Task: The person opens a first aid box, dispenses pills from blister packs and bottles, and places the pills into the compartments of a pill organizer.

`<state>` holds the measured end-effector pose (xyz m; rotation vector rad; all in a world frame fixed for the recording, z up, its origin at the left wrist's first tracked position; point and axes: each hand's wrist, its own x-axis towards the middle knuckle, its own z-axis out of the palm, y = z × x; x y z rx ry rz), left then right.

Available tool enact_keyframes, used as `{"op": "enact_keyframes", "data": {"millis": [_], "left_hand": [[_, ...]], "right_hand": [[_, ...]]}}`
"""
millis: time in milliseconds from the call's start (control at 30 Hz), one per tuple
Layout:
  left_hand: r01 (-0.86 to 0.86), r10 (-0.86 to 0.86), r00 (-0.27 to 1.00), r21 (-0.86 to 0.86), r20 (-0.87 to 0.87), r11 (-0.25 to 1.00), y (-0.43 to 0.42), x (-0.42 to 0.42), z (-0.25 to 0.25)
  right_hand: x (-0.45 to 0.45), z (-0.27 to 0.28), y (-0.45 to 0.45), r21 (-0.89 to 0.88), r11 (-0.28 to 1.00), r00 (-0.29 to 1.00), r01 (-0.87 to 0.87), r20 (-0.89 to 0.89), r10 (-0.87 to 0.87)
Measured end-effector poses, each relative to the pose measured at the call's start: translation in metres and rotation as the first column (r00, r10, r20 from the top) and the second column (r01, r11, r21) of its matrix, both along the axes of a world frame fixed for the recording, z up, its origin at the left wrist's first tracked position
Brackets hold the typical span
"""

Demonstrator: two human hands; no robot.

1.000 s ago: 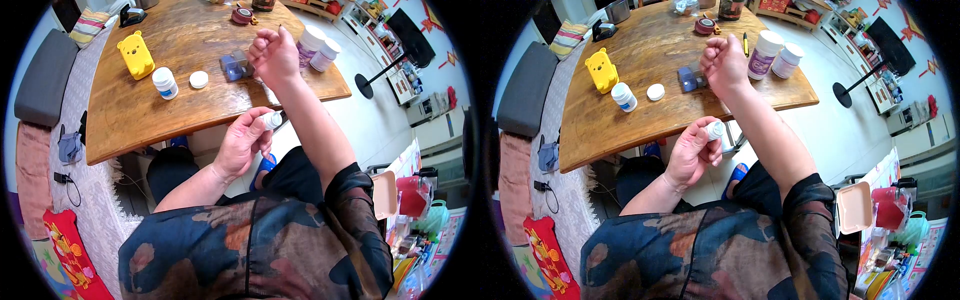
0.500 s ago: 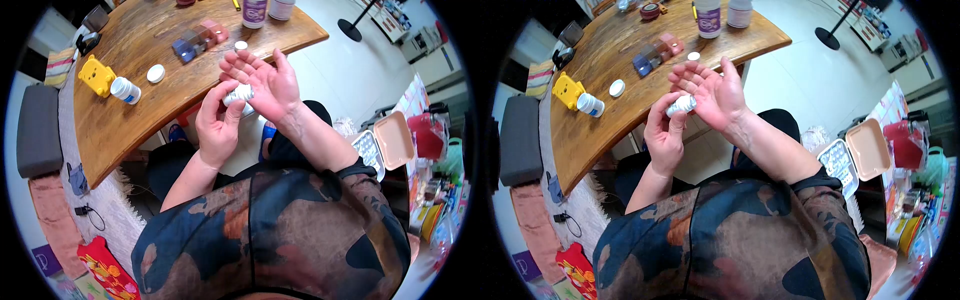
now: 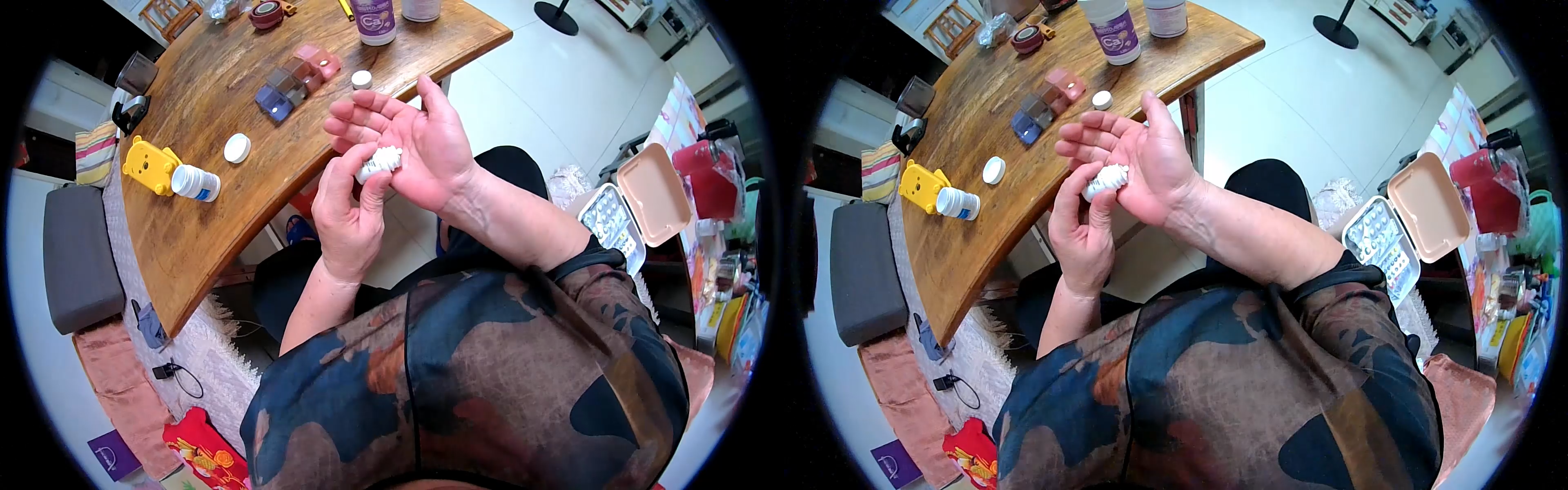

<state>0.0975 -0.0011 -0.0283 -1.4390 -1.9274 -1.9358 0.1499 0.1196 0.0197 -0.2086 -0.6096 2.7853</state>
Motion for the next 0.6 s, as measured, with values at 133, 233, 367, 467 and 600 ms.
{"op": "enact_keyframes", "data": {"millis": [133,233,367,467,600], "left_hand": [[0.032,-0.036,0.986,0.031,0.164,0.999,0.0011,0.0030,-0.0018],[0.057,-0.066,0.971,0.043,0.229,0.997,0.0016,0.0020,-0.0038],[0.131,-0.135,0.922,0.038,0.362,0.991,0.0003,0.0012,-0.0100],[0.181,-0.194,0.851,0.074,0.488,0.981,-0.0006,0.0007,-0.0056],[0.147,-0.178,0.817,0.101,0.548,0.984,-0.0028,0.0022,-0.0039]], "right_hand": [[0.0001,-0.0009,-0.0002,-0.032,0.999,1.000,0.017,-0.008,-0.018],[-0.0001,-0.0007,-0.0013,-0.038,0.999,0.999,0.032,0.010,-0.031],[0.0014,0.0031,-0.0030,-0.074,0.996,0.996,0.059,0.069,-0.054],[0.0003,0.0017,-0.0015,-0.132,0.990,0.998,0.045,0.059,-0.038],[-0.0010,0.0051,-0.0015,-0.151,0.988,0.998,0.037,0.047,-0.030]]}}
